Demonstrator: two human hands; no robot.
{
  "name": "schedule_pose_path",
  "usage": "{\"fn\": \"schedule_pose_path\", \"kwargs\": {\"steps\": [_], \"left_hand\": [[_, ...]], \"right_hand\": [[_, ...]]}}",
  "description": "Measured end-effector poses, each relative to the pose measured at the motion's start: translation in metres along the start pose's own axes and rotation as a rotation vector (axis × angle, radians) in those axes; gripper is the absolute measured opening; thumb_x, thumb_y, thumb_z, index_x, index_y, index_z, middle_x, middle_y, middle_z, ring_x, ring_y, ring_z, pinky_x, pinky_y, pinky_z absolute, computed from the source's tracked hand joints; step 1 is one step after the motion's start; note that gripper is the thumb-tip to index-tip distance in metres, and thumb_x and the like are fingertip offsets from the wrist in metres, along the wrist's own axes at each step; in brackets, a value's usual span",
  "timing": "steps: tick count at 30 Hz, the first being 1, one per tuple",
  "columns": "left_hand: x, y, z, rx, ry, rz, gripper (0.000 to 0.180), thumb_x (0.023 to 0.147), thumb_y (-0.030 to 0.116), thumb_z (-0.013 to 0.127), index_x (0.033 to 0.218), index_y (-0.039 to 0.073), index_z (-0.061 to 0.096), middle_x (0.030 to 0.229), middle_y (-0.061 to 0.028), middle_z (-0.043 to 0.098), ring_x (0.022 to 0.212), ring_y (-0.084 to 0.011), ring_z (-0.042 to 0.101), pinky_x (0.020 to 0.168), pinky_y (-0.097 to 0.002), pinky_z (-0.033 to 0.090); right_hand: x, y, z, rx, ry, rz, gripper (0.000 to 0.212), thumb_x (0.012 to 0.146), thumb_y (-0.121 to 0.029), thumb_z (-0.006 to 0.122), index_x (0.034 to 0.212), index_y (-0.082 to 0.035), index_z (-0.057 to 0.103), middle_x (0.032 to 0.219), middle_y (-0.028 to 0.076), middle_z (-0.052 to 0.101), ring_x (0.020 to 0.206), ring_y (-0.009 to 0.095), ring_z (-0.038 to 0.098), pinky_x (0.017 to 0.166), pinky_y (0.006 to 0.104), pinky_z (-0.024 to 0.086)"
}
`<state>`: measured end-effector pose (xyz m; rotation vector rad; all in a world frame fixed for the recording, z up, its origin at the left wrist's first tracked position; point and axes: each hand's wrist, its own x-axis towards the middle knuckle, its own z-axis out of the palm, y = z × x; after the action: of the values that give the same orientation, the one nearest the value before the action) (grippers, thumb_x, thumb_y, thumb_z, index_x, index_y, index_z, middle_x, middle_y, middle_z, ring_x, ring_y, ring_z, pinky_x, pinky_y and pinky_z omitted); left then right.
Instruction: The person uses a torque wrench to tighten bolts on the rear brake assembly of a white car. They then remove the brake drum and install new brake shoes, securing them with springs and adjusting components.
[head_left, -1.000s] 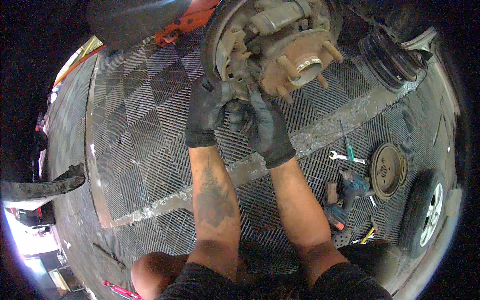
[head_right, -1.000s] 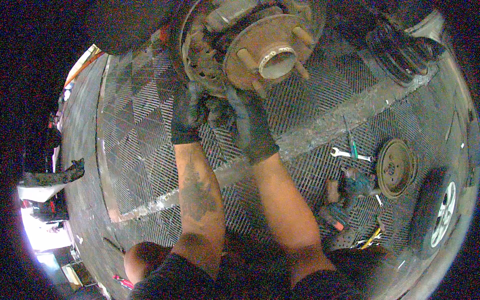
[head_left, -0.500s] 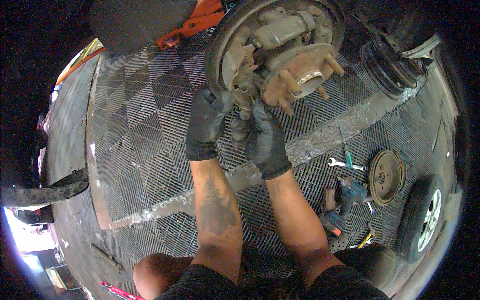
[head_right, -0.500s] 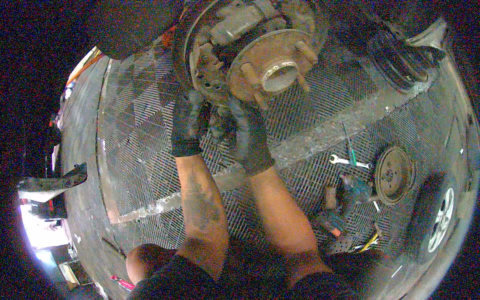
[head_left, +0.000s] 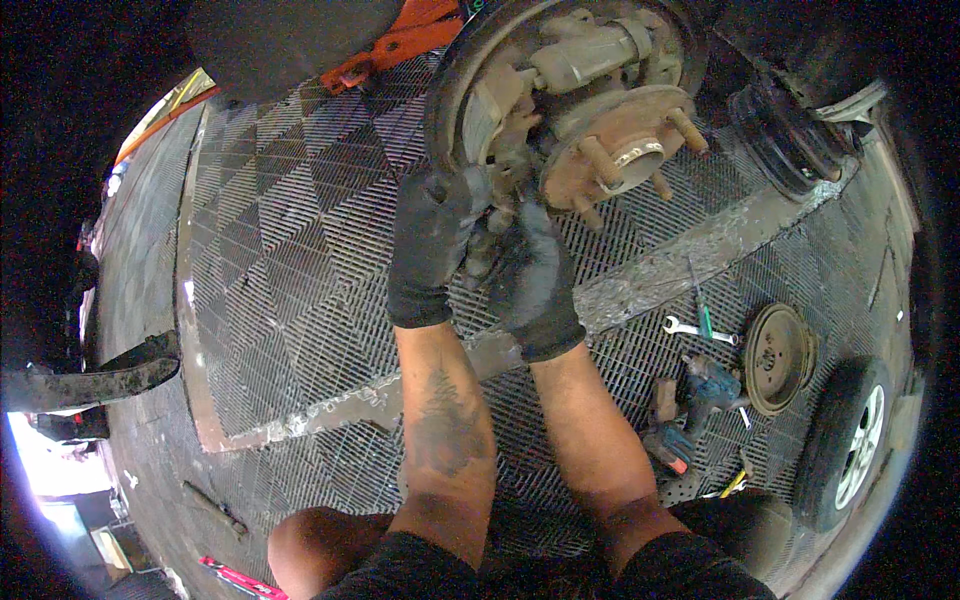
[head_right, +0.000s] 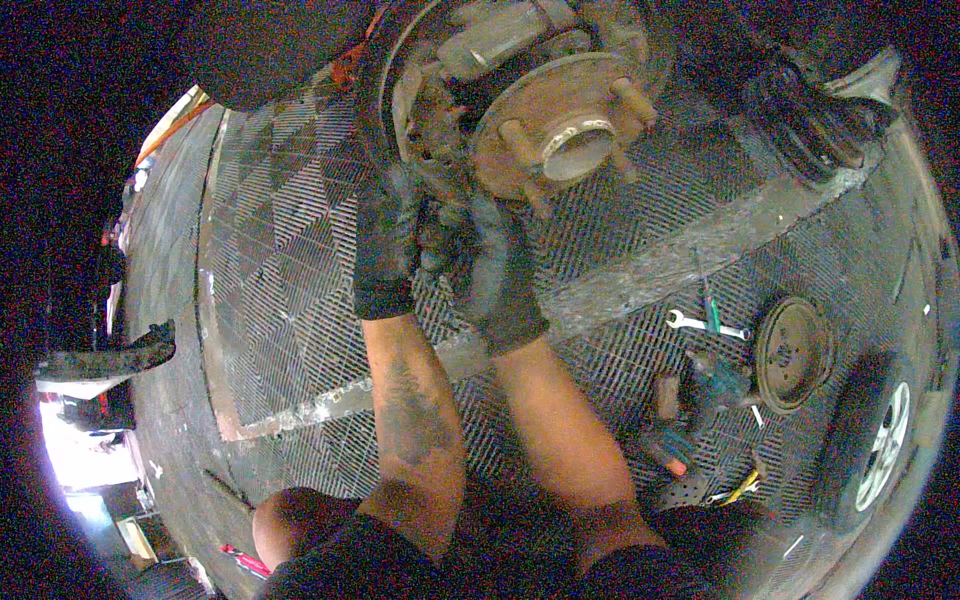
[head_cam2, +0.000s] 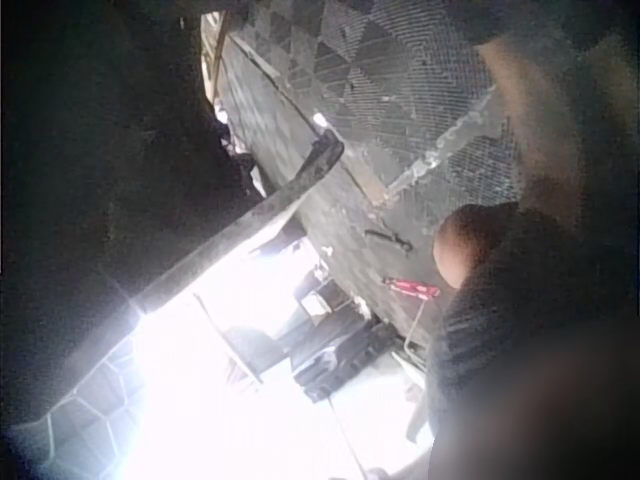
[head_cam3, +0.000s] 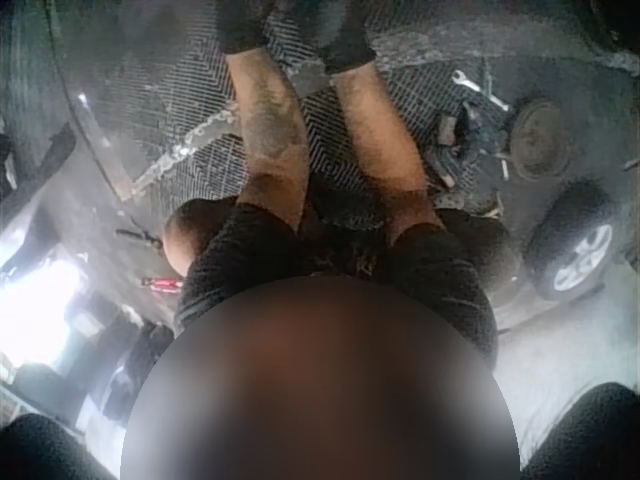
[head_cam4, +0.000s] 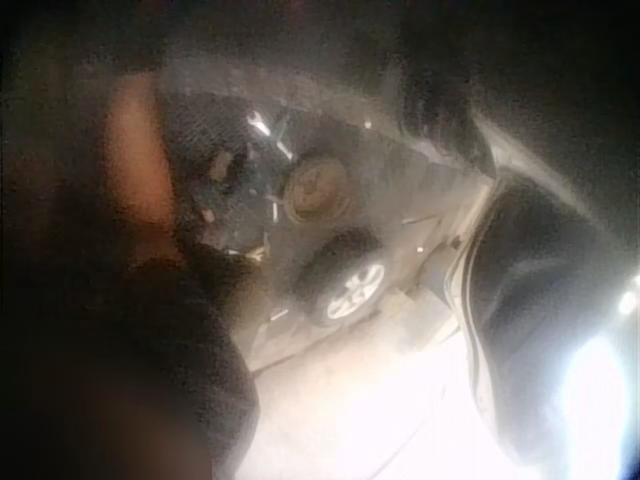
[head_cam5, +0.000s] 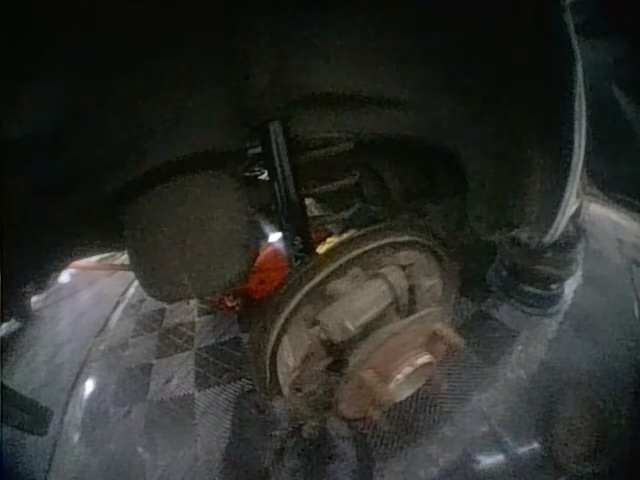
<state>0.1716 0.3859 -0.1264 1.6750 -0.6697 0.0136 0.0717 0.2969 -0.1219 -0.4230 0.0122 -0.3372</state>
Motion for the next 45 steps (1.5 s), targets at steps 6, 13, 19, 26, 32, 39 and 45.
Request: {"fn": "schedule_pose_path", "kwargs": {"steps": [6, 13, 19, 26, 32, 39, 45], "left_hand": [[-0.001, -0.003, 0.0, -0.042, 0.002, -0.01, 0.036, 0.095, 0.035, 0.068, 0.101, 0.0, 0.068, 0.089, -0.0021, 0.069, 0.075, -0.0116, 0.059, 0.069, -0.0319, 0.049], [0.008, 0.0, -0.009, -0.323, -0.105, -0.168, 0.034, 0.095, 0.033, 0.068, 0.103, -0.001, 0.068, 0.091, -0.0021, 0.069, 0.075, -0.0113, 0.059, 0.069, -0.0311, 0.049], [0.01, 0.026, 0.019, -0.395, 0.02, -0.122, 0.032, 0.095, 0.03, 0.068, 0.104, -0.001, 0.067, 0.091, -0.0019, 0.069, 0.076, -0.0109, 0.059, 0.068, -0.0305, 0.049], [0.007, -0.017, 0.017, -0.322, 0.008, -0.04, 0.035, 0.092, 0.033, 0.07, 0.101, -0.001, 0.065, 0.088, -0.0005, 0.066, 0.074, -0.0134, 0.057, 0.066, -0.0329, 0.049], [0.003, -0.029, 0.001, -0.163, -0.005, -0.055, 0.038, 0.095, 0.036, 0.068, 0.106, 0.0, 0.064, 0.093, -0.0027, 0.065, 0.08, -0.0176, 0.057, 0.072, -0.0358, 0.049], [0.006, -0.011, 0.011, -0.288, 0.067, -0.097, 0.039, 0.1, 0.037, 0.062, 0.115, 0.001, 0.062, 0.106, -0.0067, 0.065, 0.093, -0.0203, 0.058, 0.082, -0.038, 0.049], [0.002, -0.003, 0.013, -0.557, 0.14, -0.145, 0.041, 0.104, 0.038, 0.057, 0.123, 0.002, 0.061, 0.117, -0.0102, 0.064, 0.104, -0.0226, 0.059, 0.091, -0.0399, 0.05]], "right_hand": [[0.008, 0.007, -0.024, -0.023, -0.028, -0.028, 0.038, 0.107, -0.036, 0.051, 0.134, -0.01, 0.059, 0.1, 0.004, 0.073, 0.08, 0.016, 0.071, 0.066, 0.0303, 0.059], [0.002, -0.016, -0.041, -0.114, -0.034, 0.048, 0.041, 0.109, -0.035, 0.048, 0.133, -0.005, 0.059, 0.102, 0.006, 0.072, 0.077, 0.016, 0.069, 0.065, 0.0312, 0.058], [0.005, -0.019, -0.051, -0.428, 0.091, -0.059, 0.038, 0.11, -0.033, 0.047, 0.128, -0.004, 0.062, 0.098, 0.006, 0.071, 0.076, 0.016, 0.067, 0.064, 0.0322, 0.056], [-0.015, -0.017, -0.024, -0.851, 0.164, -0.286, 0.029, 0.106, -0.026, 0.057, 0.091, -0.004, 0.069, 0.077, 0.002, 0.065, 0.067, 0.01, 0.059, 0.059, 0.0266, 0.047], [-0.019, 0.01, 0.017, -0.792, 0.405, -0.62, 0.024, 0.098, -0.012, 0.07, 0.077, -0.005, 0.063, 0.071, -0.003, 0.057, 0.066, 0.006, 0.047, 0.06, 0.0252, 0.04], [-0.01, 0.01, 0.034, -0.84, 0.536, -0.6, 0.014, 0.097, -0.013, 0.07, 0.088, -0.002, 0.07, 0.081, 0.003, 0.069, 0.074, 0.012, 0.058, 0.07, 0.0332, 0.05], [-0.007, 0.009, 0.038, -0.801, 0.534, -0.699, 0.015, 0.099, -0.013, 0.067, 0.099, 0.002, 0.071, 0.087, 0.01, 0.073, 0.08, 0.014, 0.065, 0.075, 0.0349, 0.054]]}}
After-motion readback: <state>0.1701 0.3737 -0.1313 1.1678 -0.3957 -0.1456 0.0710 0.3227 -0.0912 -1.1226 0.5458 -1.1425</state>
